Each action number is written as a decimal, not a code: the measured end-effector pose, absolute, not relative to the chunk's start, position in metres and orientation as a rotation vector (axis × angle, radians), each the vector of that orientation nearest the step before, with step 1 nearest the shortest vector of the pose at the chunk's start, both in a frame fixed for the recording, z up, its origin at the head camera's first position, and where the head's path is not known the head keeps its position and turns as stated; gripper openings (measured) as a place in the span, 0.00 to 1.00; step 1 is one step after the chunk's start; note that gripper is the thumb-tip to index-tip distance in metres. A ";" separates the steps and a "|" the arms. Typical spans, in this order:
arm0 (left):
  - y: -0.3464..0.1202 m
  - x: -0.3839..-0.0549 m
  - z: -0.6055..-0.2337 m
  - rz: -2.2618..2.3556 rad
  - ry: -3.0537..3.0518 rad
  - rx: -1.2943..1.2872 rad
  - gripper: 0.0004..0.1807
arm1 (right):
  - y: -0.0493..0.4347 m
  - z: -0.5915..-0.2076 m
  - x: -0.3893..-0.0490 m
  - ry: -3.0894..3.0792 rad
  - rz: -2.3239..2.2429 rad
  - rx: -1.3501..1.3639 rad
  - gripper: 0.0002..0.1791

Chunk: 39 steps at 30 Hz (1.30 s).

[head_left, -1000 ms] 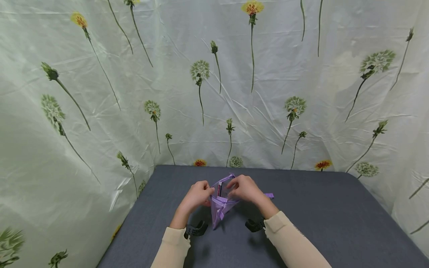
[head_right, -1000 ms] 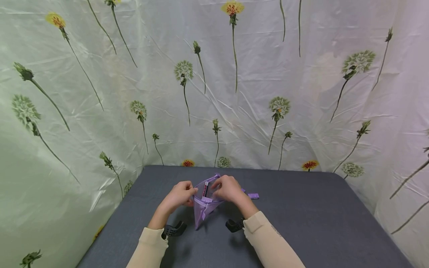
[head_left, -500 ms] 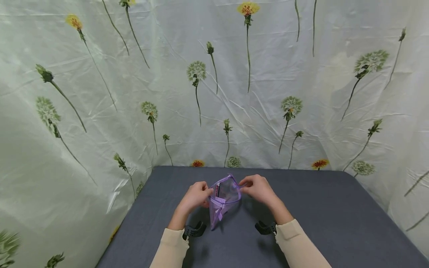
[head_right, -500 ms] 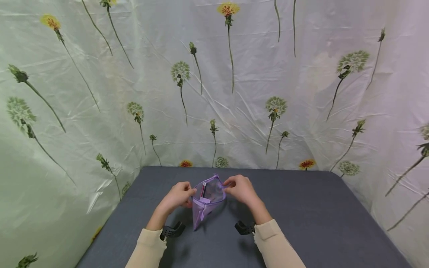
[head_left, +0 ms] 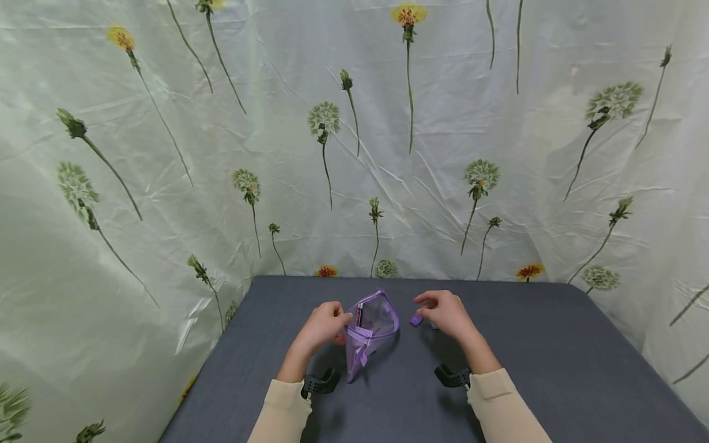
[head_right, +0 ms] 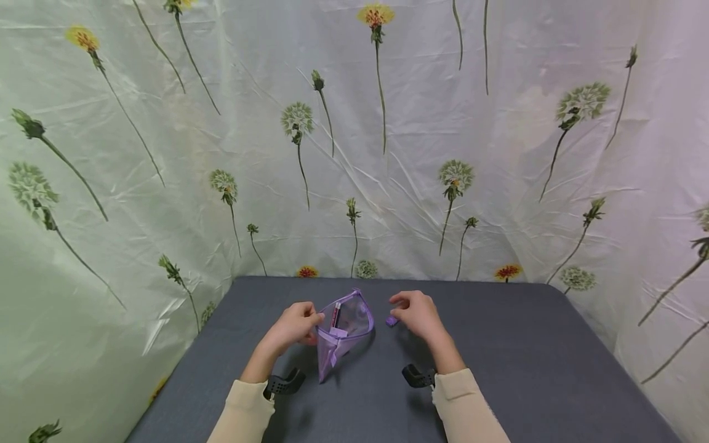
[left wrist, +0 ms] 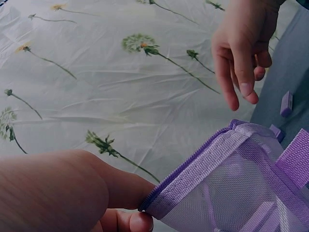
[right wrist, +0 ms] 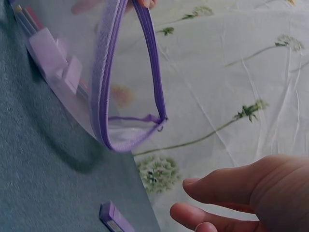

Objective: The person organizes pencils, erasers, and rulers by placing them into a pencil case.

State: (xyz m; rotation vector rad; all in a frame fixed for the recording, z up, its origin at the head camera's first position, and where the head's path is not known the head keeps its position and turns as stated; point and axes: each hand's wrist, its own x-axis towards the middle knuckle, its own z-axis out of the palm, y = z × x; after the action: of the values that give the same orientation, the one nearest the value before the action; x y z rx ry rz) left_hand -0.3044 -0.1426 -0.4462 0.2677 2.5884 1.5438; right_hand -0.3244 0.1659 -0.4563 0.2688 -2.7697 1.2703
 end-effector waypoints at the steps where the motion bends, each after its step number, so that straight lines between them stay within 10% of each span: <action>1: -0.142 -0.304 -0.446 1.543 2.588 0.266 0.15 | 0.168 -0.456 -0.325 -2.772 1.265 0.260 0.13; 39: -0.143 -0.305 -0.447 1.525 2.610 0.256 0.15 | 0.218 -0.494 -0.335 -2.933 1.080 0.047 0.16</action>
State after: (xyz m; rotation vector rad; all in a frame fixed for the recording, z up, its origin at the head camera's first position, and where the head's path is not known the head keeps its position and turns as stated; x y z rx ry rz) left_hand -0.3050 -0.1427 -0.4467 0.2559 2.6102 1.5247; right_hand -0.3352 0.2181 -0.4939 0.0469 -2.9329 1.0801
